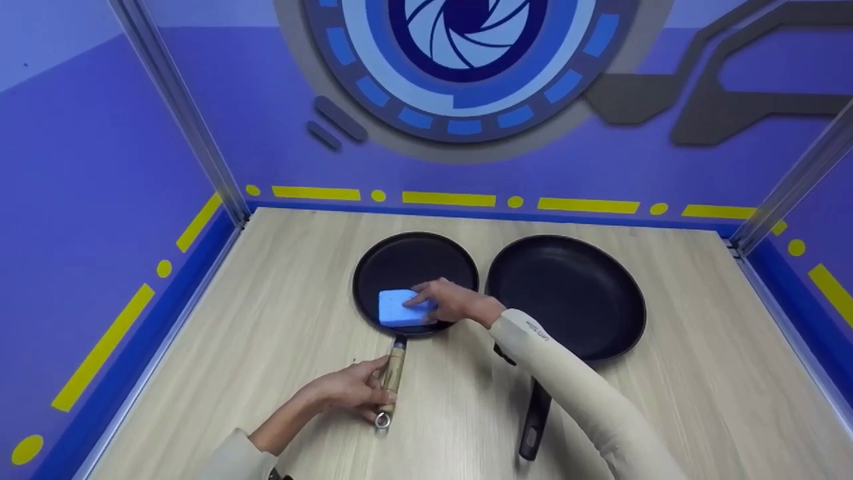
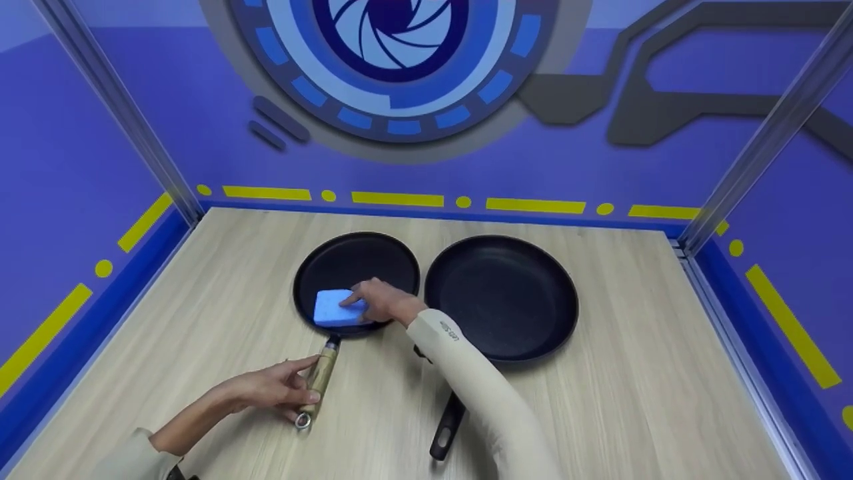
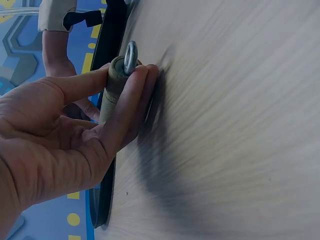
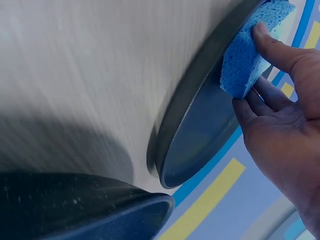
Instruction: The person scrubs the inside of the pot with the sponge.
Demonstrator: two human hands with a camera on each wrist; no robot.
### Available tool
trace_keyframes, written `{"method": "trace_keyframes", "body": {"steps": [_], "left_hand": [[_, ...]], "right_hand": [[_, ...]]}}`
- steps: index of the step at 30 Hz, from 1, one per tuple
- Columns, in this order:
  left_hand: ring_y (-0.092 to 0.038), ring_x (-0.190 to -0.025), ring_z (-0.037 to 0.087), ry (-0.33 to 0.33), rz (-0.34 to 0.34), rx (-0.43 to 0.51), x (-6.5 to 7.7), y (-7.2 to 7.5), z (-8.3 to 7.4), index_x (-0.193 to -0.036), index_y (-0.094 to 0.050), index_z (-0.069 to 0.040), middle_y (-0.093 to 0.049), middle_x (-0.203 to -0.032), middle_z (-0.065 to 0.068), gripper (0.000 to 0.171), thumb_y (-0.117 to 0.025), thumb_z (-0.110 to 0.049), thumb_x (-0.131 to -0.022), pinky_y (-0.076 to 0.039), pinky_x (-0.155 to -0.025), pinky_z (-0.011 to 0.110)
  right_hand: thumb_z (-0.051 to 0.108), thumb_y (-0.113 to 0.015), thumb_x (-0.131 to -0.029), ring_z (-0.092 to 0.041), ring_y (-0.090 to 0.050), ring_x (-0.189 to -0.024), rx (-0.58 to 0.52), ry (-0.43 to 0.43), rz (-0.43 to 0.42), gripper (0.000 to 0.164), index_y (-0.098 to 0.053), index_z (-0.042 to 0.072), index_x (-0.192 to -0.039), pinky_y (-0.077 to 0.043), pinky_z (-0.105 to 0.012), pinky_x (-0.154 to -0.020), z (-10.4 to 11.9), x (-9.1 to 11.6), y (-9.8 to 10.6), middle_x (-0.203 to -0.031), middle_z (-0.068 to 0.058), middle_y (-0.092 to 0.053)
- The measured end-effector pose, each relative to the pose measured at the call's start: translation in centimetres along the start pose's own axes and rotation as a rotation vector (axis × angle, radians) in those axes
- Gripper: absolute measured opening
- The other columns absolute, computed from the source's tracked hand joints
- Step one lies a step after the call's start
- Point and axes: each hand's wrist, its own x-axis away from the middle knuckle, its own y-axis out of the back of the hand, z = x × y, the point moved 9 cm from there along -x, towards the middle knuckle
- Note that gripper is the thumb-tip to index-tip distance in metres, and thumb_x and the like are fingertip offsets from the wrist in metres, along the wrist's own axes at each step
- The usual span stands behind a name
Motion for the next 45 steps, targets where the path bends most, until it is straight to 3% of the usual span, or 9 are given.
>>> {"method": "trace_keyframes", "body": {"steps": [3, 11, 19, 25, 34, 40, 45], "left_hand": [[-0.066, -0.066, 0.010, -0.004, 0.001, 0.002, 0.1, -0.1, 0.0, -0.161, -0.009, 0.005, -0.064, -0.088, 0.007, 0.087, -0.068, -0.008, -0.098, -0.063, -0.065, 0.026], [-0.064, -0.065, 0.009, -0.035, 0.025, 0.039, 0.2, -0.3, 0.0, -0.160, -0.005, 0.007, -0.062, -0.084, 0.004, 0.089, -0.067, -0.007, -0.098, -0.061, -0.065, 0.023], [-0.064, -0.065, 0.009, -0.030, -0.005, -0.025, -0.2, -0.4, -0.3, -0.159, -0.007, 0.009, -0.064, -0.082, 0.004, 0.086, -0.067, -0.007, -0.098, -0.062, -0.062, 0.026], [-0.064, -0.066, 0.009, -0.035, 0.009, -0.086, -0.4, -0.4, -0.9, -0.159, -0.010, 0.010, -0.066, -0.082, 0.004, 0.085, -0.068, -0.009, -0.098, -0.059, -0.060, 0.023], [-0.063, -0.069, 0.011, -0.046, 0.017, -0.078, 0.3, 0.1, -0.3, -0.157, -0.006, 0.014, -0.064, -0.083, 0.005, 0.089, -0.069, -0.010, -0.098, -0.059, -0.062, 0.025], [-0.063, -0.062, 0.010, -0.028, 0.009, -0.138, 0.3, 0.5, -0.8, -0.157, -0.008, 0.013, -0.063, -0.083, 0.006, 0.090, -0.070, -0.013, -0.098, -0.059, -0.059, 0.024], [-0.061, -0.064, 0.010, 0.004, 0.016, -0.128, 0.4, 0.1, -0.6, -0.159, -0.008, 0.009, -0.060, -0.084, 0.004, 0.090, -0.070, -0.015, -0.097, -0.058, -0.059, 0.023]], "right_hand": [[0.004, -0.073, -0.093, -0.035, -0.048, -0.143, -0.009, 0.013, -0.002, 0.048, -0.064, 0.014, -0.138, -0.049, -0.046, -0.112, -0.1, -0.1, 0.1, -0.156, -0.021, -0.047], [0.001, -0.074, -0.092, -0.040, -0.048, -0.142, 0.010, 0.020, -0.027, 0.047, -0.066, 0.013, -0.136, -0.045, -0.050, -0.115, -0.2, -0.2, 0.2, -0.152, -0.022, -0.051], [0.014, -0.076, -0.094, -0.036, -0.052, -0.140, 0.116, -0.024, -0.082, 0.046, -0.065, 0.015, -0.138, -0.046, -0.050, -0.115, -0.5, 0.4, 0.4, -0.147, -0.017, -0.057], [0.016, -0.075, -0.095, -0.035, -0.050, -0.141, 0.155, -0.088, -0.081, 0.046, -0.064, 0.019, -0.140, -0.046, -0.050, -0.116, -1.0, 0.7, 0.6, -0.148, -0.015, -0.058], [0.025, -0.083, -0.088, -0.029, -0.062, -0.121, 0.226, -0.062, -0.067, 0.049, -0.067, 0.019, -0.135, -0.055, -0.043, -0.103, -0.2, -0.8, 0.7, -0.129, -0.010, -0.068], [0.032, -0.082, -0.088, -0.027, -0.066, -0.112, 0.175, -0.056, -0.164, 0.050, -0.068, 0.013, -0.132, -0.057, -0.043, -0.097, -2.1, -1.8, 3.7, -0.124, -0.013, -0.071], [0.030, -0.081, -0.090, -0.030, -0.064, -0.119, 0.145, -0.198, -0.260, 0.050, -0.066, 0.012, -0.134, -0.054, -0.043, -0.103, -5.7, -2.4, 6.9, -0.131, -0.016, -0.067]]}}
